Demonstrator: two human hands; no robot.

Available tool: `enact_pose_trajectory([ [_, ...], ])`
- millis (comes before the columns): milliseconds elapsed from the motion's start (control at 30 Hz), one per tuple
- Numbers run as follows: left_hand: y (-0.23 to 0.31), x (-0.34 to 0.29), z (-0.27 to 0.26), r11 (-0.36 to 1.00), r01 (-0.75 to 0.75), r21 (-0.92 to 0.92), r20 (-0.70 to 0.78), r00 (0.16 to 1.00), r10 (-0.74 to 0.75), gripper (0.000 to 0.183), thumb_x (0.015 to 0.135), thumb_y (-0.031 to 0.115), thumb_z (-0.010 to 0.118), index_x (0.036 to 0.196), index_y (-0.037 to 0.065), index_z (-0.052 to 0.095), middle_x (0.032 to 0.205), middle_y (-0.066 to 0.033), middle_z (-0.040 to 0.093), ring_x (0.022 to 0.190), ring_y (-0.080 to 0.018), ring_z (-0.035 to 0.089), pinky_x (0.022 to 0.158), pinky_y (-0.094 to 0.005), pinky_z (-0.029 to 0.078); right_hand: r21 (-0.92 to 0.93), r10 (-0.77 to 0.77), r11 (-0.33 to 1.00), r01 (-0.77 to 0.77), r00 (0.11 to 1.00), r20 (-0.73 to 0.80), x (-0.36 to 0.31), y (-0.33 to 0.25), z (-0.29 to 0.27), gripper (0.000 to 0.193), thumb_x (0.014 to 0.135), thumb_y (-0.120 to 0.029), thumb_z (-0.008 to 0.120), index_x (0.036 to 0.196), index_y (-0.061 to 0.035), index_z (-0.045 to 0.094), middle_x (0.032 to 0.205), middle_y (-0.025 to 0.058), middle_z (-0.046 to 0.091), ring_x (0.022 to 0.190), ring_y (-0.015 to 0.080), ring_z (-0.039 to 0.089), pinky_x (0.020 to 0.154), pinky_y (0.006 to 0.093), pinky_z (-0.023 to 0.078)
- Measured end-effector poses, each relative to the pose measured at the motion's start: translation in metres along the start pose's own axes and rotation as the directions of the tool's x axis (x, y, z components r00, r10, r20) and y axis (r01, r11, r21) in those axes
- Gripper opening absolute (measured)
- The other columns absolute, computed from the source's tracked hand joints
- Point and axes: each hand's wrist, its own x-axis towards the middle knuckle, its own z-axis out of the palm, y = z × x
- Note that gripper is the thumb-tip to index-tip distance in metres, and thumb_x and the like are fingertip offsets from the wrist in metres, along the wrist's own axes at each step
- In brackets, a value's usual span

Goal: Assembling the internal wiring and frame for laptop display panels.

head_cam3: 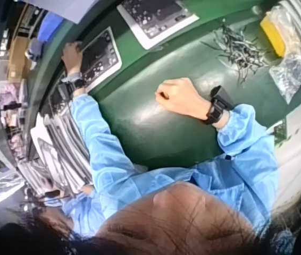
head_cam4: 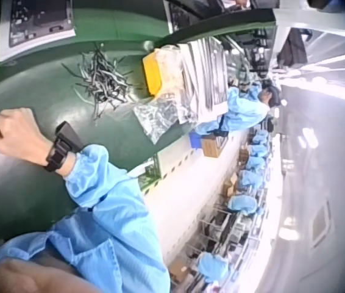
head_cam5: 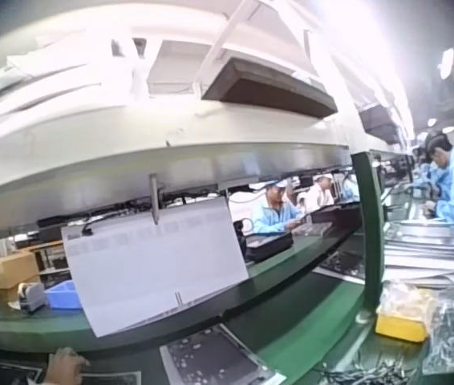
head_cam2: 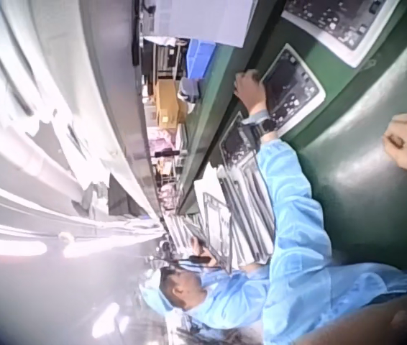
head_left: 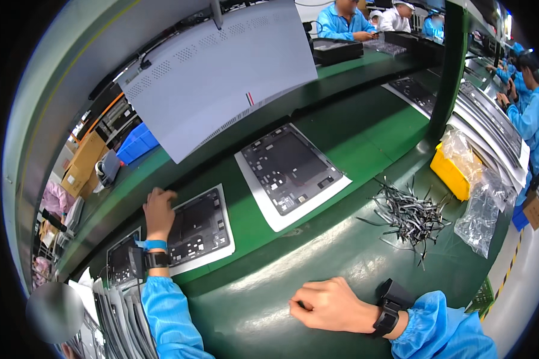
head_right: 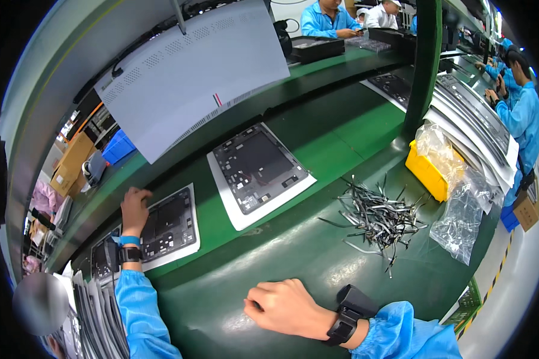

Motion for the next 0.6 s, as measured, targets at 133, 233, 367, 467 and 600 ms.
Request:
enact_pose_trajectory([
  [133,0.139,0.014,0.010,1.000,-0.014,-0.015,-0.017,1.000,0.013,0.016,0.086,0.014,0.061,0.091,0.003,0.072,0.088,-0.0203,0.072,0.088,-0.0449,0.069,0.081,-0.0533,0.055,0.032,-0.008,0.999,0.006,0.999,0.036,0.008,-0.003,0.005,0.021,0.083,-0.016,0.070,0.067,-0.0038,0.063,0.063,0.0097,0.061,0.053,0.0330,0.061,0.048,0.0428,0.048],
  [233,0.213,0.017,0.037,0.966,0.224,0.125,0.230,0.941,-0.248,0.050,0.093,0.042,0.050,0.093,-0.001,0.074,0.094,-0.0289,0.073,0.092,-0.0481,0.072,0.084,-0.0564,0.057,0.081,-0.065,0.995,0.064,0.998,0.010,0.008,0.004,0.005,0.015,0.078,-0.013,0.071,0.067,-0.0054,0.065,0.060,0.0056,0.058,0.048,0.0280,0.057,0.045,0.0400,0.046],
  [367,0.212,0.014,0.041,0.957,0.237,0.169,0.177,0.948,-0.266,0.048,0.093,0.040,0.052,0.083,0.002,0.079,0.082,-0.0248,0.074,0.082,-0.0455,0.074,0.075,-0.0542,0.060,0.088,-0.077,0.993,0.075,0.997,0.023,0.005,0.002,0.007,0.019,0.078,-0.013,0.065,0.063,-0.0036,0.058,0.060,0.0102,0.057,0.048,0.0349,0.054,0.047,0.0449,0.044],
  [467,0.220,0.010,0.028,0.938,0.310,0.158,0.301,0.889,-0.345,0.062,0.098,0.051,0.049,0.091,-0.004,0.077,0.094,-0.0292,0.074,0.095,-0.0467,0.073,0.086,-0.0537,0.058,0.073,-0.082,0.994,0.077,0.995,0.064,0.003,-0.001,0.006,0.022,0.077,-0.016,0.061,0.062,-0.0005,0.061,0.062,0.0168,0.059,0.053,0.0406,0.057,0.050,0.0509,0.046],
  [600,0.193,0.013,0.026,0.949,0.312,0.048,0.357,0.882,-0.308,0.068,0.094,0.058,0.055,0.094,-0.008,0.076,0.101,-0.0318,0.073,0.103,-0.0482,0.070,0.091,-0.0522,0.056,0.045,-0.130,0.991,0.126,0.988,0.084,0.002,-0.006,0.004,0.023,0.076,-0.016,0.058,0.060,0.0000,0.061,0.058,0.0196,0.058,0.053,0.0424,0.057,0.050,0.0522,0.046],
])
